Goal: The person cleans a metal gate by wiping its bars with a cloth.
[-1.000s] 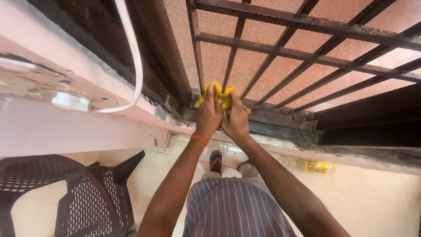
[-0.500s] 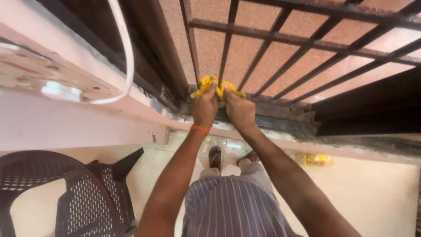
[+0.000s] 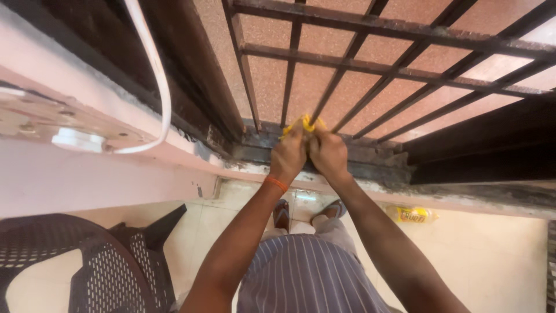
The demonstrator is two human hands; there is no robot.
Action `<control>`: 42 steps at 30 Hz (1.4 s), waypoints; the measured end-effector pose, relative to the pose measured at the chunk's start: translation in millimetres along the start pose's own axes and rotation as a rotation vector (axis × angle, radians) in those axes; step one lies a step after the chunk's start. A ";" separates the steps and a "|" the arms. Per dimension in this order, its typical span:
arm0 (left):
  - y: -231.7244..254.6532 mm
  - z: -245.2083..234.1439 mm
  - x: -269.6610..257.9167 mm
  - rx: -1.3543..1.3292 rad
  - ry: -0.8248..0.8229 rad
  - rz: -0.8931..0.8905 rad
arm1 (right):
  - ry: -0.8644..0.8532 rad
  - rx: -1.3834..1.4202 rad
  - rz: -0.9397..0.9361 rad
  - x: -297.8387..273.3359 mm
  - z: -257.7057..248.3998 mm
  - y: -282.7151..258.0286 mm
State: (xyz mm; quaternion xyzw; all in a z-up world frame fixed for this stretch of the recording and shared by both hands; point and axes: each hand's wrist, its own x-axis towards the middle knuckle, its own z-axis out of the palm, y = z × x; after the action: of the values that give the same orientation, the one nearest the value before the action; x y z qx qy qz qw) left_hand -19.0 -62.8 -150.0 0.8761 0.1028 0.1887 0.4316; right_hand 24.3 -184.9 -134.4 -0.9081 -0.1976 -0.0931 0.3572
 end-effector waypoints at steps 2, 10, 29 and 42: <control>-2.8 1.2 12.1 0.031 -0.044 -0.004 | -0.067 -0.035 0.013 10.7 4.3 5.8; -21.2 11.4 5.9 -0.046 0.029 -0.080 | 0.090 0.131 0.031 -12.7 18.2 8.2; 86.5 -37.4 25.4 -0.458 0.343 0.110 | 0.207 0.856 0.068 30.4 -47.8 -74.5; 65.4 -34.5 24.4 -0.335 0.174 -0.088 | 0.267 0.496 0.109 26.5 -36.7 -63.9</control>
State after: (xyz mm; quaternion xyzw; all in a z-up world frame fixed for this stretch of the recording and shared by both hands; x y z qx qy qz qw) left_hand -10.2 -69.3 -72.9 0.7670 0.1452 0.2592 0.5688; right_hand 20.1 -159.7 -60.5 -0.7820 -0.1164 -0.1415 0.5957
